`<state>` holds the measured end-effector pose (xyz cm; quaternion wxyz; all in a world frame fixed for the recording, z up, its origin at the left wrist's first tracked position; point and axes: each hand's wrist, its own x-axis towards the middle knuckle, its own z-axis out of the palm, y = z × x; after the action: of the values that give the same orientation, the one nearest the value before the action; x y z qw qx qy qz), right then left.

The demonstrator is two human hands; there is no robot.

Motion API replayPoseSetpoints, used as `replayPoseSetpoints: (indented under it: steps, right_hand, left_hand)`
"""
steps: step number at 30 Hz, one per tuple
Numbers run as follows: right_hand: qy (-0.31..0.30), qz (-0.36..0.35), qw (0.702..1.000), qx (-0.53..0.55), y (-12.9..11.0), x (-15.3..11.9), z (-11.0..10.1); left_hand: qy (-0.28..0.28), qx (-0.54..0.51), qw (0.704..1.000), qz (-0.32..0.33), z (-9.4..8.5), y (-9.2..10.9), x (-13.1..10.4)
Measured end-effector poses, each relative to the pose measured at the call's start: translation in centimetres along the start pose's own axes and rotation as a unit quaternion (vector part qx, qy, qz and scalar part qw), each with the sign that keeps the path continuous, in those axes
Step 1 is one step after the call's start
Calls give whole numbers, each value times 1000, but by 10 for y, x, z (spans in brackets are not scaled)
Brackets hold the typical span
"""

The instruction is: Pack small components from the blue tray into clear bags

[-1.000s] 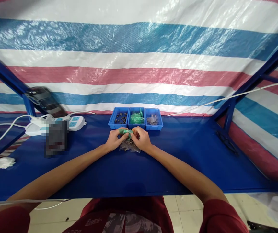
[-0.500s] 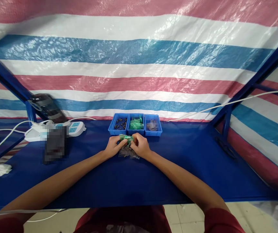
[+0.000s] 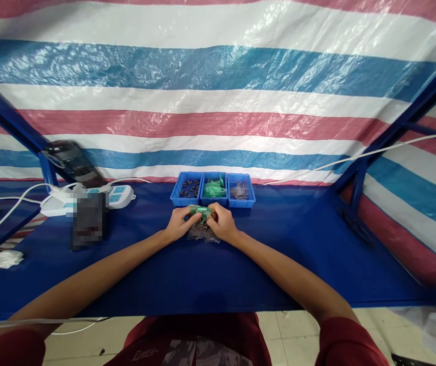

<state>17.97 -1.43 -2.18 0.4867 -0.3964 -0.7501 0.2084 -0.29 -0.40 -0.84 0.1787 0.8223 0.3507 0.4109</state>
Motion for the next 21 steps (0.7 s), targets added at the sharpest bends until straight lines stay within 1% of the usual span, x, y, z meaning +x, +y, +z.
replayPoseSetpoints:
  steps: [8, 12, 17, 21]
  right_hand:
    - [-7, 4, 1000, -2, 1, 0, 0]
    - [-12, -3, 1000, 6, 1, 0, 0]
    - [-17, -4, 1000, 9, 2, -1, 0]
    - [-18, -3, 1000, 4, 2, -1, 0]
  left_hand:
    - [-5, 5, 1000, 2, -1, 1, 1]
    - [1, 8, 1000, -7, -1, 2, 1]
    - [18, -36, 999, -27, -2, 5, -1]
    - [21, -51, 998, -23, -2, 5, -2]
